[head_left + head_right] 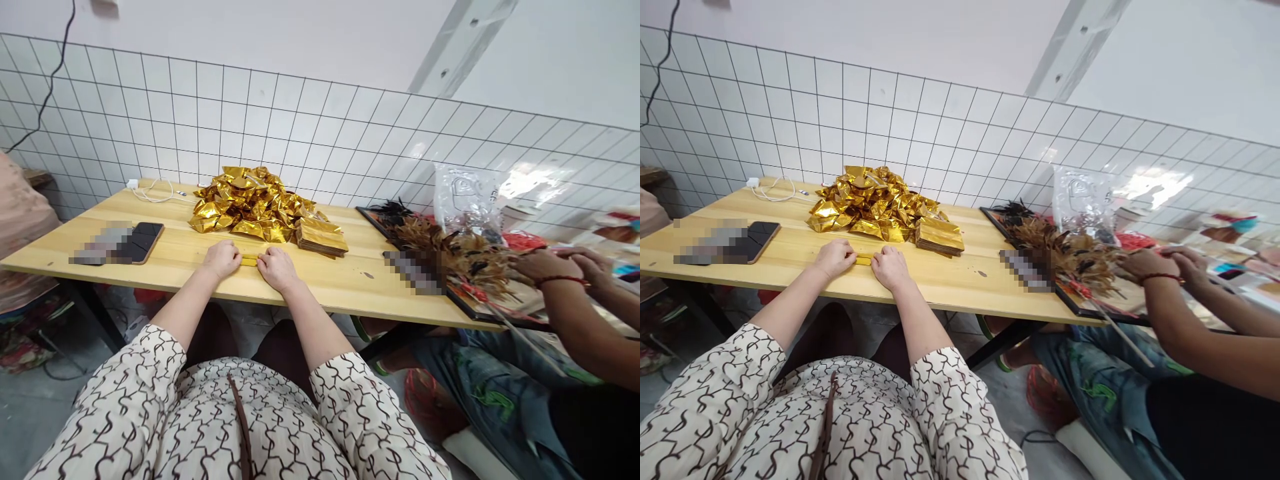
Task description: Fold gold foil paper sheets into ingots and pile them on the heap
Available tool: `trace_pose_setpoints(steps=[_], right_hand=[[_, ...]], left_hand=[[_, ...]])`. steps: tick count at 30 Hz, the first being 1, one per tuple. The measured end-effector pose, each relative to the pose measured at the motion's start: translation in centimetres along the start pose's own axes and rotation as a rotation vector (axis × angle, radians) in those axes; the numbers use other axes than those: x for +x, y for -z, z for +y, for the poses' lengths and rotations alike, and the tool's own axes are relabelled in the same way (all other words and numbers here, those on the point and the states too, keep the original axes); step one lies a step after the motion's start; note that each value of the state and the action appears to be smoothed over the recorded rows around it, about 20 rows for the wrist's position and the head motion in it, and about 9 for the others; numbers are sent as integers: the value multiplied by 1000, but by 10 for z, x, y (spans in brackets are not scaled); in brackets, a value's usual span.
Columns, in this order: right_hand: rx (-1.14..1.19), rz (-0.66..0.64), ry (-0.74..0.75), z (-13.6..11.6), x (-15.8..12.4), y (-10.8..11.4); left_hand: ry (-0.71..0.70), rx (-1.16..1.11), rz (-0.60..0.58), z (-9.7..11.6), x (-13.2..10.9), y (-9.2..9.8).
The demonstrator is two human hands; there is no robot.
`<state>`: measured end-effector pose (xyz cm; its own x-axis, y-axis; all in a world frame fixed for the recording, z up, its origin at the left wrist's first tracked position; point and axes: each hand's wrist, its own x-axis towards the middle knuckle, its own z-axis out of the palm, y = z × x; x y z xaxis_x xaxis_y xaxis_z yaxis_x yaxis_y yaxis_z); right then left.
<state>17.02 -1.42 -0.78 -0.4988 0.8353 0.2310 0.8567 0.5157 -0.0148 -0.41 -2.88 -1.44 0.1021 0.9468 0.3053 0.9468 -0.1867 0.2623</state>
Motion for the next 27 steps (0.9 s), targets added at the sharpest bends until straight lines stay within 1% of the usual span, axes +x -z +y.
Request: trace_pose_setpoints(steps=[2,5,8,11,14,17,20,23,27], right_hand=[[1,5,-11,1,0,-1],[46,14,-12,5,-1,-1],[110,17,7,10,-3,-1],[160,20,17,16,-3,-2],[194,22,6,20,-1,-5],[206,43,7,22,1,-9],[205,53,12,22,1,-11],[206,46,0,20,0,-9],[219,37,-13,18,-1,-6]], left_hand=[[36,11,8,-1,0,2],[46,-2,-15,-3,-2,5],[32,-44,-46,-9,-6,7],[-3,-91,-53,-16,-8,7],[-6,-120,-55,-19,-6,5],[-7,-117,-54,-19,-5,4],[-53,-86,-35,-18,-7,5],[-105,-53,-16,-16,-11,5],[-132,-44,-4,-15,-13,4]])
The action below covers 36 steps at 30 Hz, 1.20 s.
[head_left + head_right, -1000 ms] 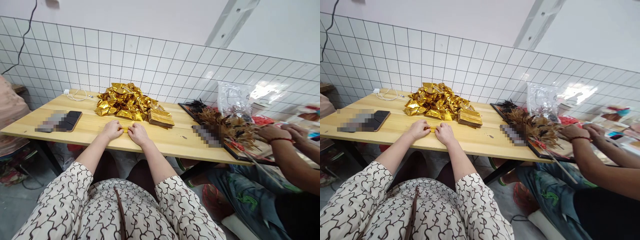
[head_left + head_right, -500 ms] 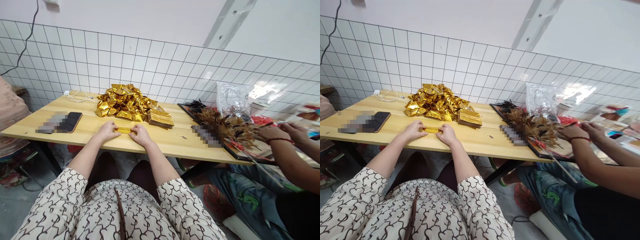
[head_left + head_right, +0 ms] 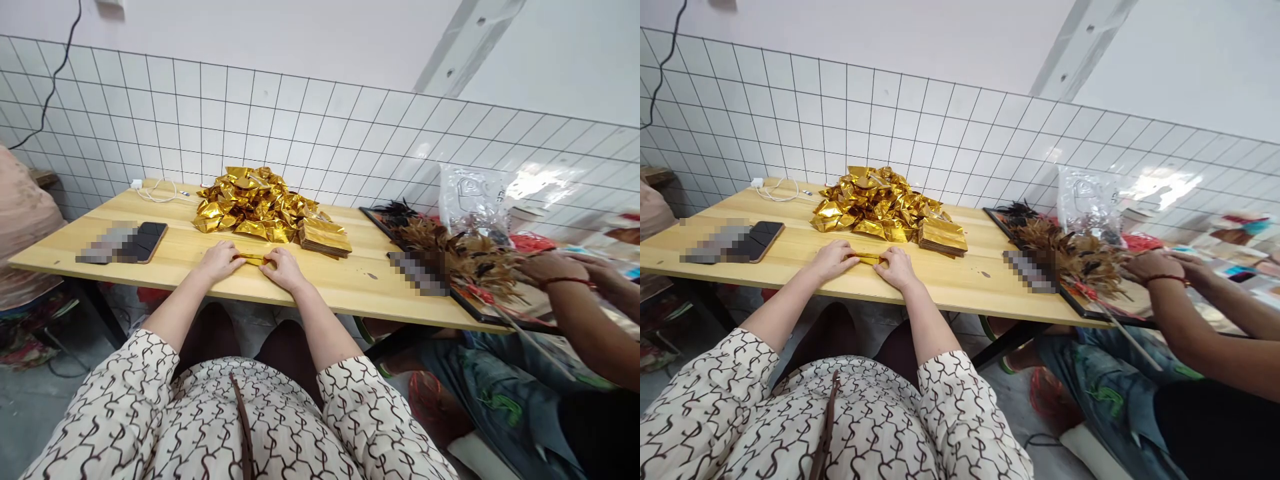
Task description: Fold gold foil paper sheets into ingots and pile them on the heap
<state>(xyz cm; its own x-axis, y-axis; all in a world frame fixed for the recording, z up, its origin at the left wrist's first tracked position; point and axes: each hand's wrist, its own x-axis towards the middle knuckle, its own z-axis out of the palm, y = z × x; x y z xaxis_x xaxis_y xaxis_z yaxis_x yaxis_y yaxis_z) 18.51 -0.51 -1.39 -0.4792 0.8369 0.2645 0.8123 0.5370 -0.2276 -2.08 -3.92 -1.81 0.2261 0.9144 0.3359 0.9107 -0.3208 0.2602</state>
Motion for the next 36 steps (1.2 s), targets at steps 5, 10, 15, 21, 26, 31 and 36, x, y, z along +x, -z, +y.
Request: trace_pose_setpoints(steps=[5,10,15,21,26,31,36], right_hand=[[0,6,22,0,0,-1],[-17,40,17,1,4,-5],[27,70,-56,1,12,-6],[43,65,-197,-1,21,-5],[26,36,-345,-8,24,-1],[6,51,-416,-14,24,2],[-43,58,-364,-20,20,2]], left_hand=[[-6,-25,12,-3,2,-3],[-6,-78,25,-9,5,-8],[103,-141,20,-14,15,-9],[371,-245,-35,-11,28,-5],[516,-196,2,-7,30,-4],[544,-74,25,-5,28,-3],[315,26,157,-7,24,-10]])
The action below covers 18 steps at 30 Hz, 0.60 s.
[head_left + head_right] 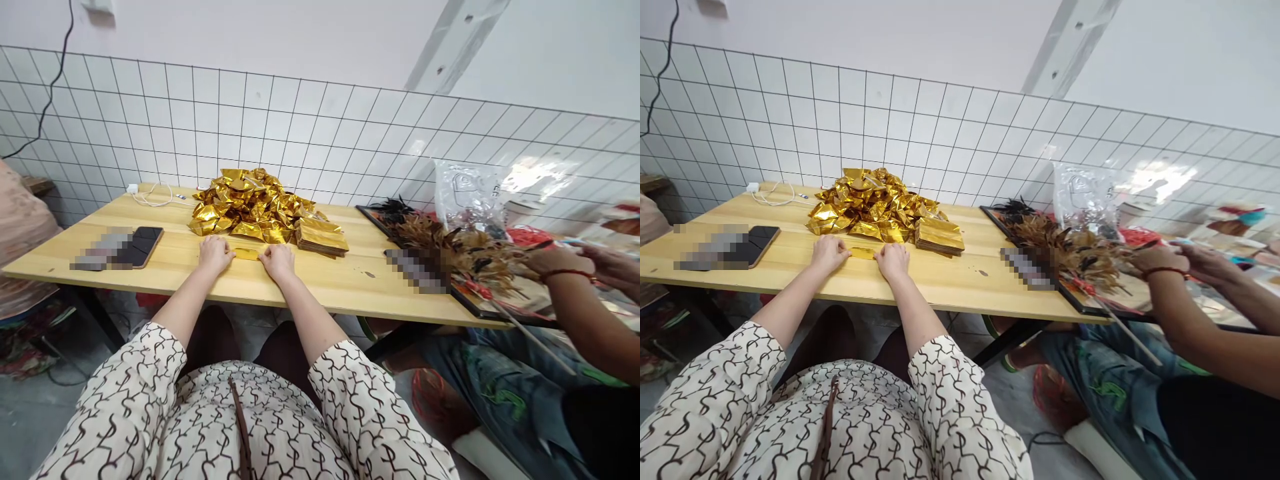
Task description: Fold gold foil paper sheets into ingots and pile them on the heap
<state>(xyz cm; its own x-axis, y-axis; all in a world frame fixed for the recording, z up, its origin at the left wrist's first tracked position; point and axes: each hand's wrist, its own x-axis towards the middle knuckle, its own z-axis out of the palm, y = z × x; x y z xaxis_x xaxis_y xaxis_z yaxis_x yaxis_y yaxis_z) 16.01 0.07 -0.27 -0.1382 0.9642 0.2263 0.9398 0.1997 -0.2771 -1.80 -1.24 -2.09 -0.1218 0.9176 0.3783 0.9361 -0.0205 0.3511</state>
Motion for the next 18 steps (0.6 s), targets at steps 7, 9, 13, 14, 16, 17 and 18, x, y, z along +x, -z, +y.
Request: trace_pose_setpoints(steps=[7,9,13,14,16,17,18], right_hand=[[-75,8,145,1,-2,-4],[-86,0,173,2,-2,-4],[-89,-12,368,3,-7,-2],[-87,-20,430,3,-9,-2],[-85,-44,515,3,-11,-2],[-86,-58,534,3,-11,-3],[-87,-69,541,2,-11,-3]], left_hand=[[-446,-68,-115,-5,0,-14],[-466,-67,-107,-7,1,-16],[-466,-61,-102,-9,2,-17],[-468,-63,-101,-10,2,-17],[-469,-62,-99,-9,1,-16],[-466,-58,-100,-9,1,-16],[-463,-52,-101,-9,0,-15]])
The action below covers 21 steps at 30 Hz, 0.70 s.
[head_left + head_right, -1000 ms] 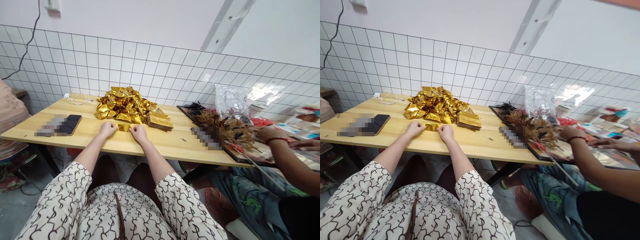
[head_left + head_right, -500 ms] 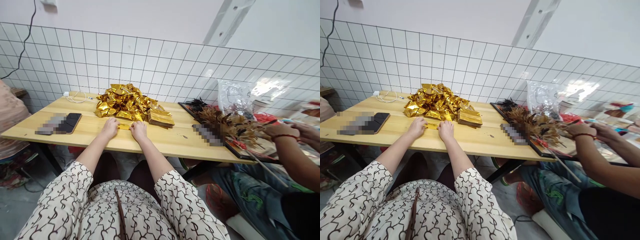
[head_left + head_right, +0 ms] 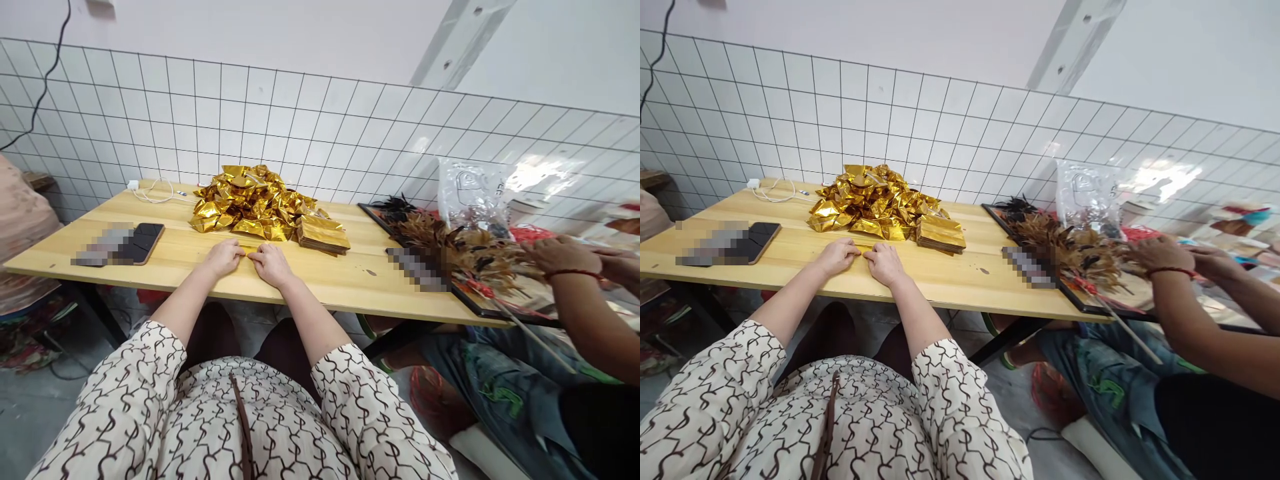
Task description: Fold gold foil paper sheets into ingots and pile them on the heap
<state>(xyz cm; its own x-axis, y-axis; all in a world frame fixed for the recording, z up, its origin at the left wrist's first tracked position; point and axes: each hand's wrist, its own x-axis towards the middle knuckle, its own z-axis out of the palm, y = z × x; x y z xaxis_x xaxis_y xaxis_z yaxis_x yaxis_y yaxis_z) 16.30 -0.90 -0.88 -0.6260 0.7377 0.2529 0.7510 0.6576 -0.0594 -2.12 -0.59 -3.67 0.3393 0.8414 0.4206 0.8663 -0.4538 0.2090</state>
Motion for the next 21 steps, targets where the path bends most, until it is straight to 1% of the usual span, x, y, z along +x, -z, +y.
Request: trace_pose_setpoints(steps=[3,10,16,21], right_hand=[[13,-7,1,1,1,-2],[55,16,-2,4,1,-4],[61,-10,-28,2,2,-1],[66,-25,-113,1,2,2]], left_hand=[[-10,16,0,3,-1,2],[-88,58,-9,11,-4,8],[-54,63,-27,18,-6,12],[17,71,-26,20,-6,13]])
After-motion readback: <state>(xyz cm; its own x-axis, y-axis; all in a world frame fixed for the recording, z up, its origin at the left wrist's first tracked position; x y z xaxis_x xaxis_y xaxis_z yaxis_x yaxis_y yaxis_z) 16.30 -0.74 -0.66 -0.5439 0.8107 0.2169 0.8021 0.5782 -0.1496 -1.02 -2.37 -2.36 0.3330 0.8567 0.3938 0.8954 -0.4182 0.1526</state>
